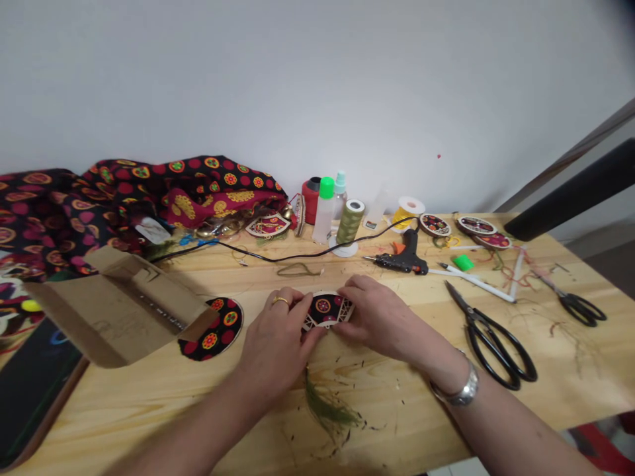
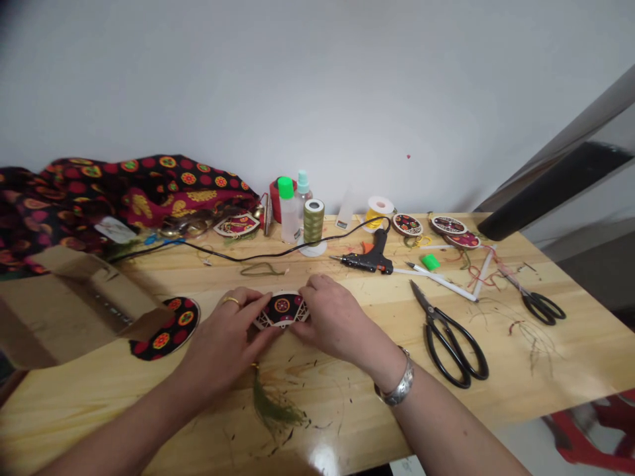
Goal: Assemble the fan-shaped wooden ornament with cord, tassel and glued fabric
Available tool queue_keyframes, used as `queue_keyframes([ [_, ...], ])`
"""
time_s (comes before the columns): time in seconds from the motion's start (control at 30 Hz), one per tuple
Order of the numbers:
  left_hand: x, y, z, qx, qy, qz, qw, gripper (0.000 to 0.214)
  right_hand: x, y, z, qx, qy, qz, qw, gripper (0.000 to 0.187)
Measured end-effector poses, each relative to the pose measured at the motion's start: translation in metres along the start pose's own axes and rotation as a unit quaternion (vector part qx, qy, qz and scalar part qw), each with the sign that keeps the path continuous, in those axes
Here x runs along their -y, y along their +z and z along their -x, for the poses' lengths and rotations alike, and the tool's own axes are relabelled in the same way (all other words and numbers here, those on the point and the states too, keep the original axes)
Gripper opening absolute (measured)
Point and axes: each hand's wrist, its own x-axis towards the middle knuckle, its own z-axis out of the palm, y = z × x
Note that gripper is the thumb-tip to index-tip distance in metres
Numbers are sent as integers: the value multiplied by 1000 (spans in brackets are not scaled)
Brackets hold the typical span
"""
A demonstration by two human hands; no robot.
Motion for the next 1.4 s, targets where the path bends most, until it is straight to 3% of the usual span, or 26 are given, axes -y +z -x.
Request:
queue_keyframes([
  [0.93,-9,-11,1,17,-3,-1,1000,26,7,2,5,-23,-11,68,997,24],
  [1.4,-7,-7,2,0,5,7,1000,31,5,3,2,-16,-11,97,995,25],
])
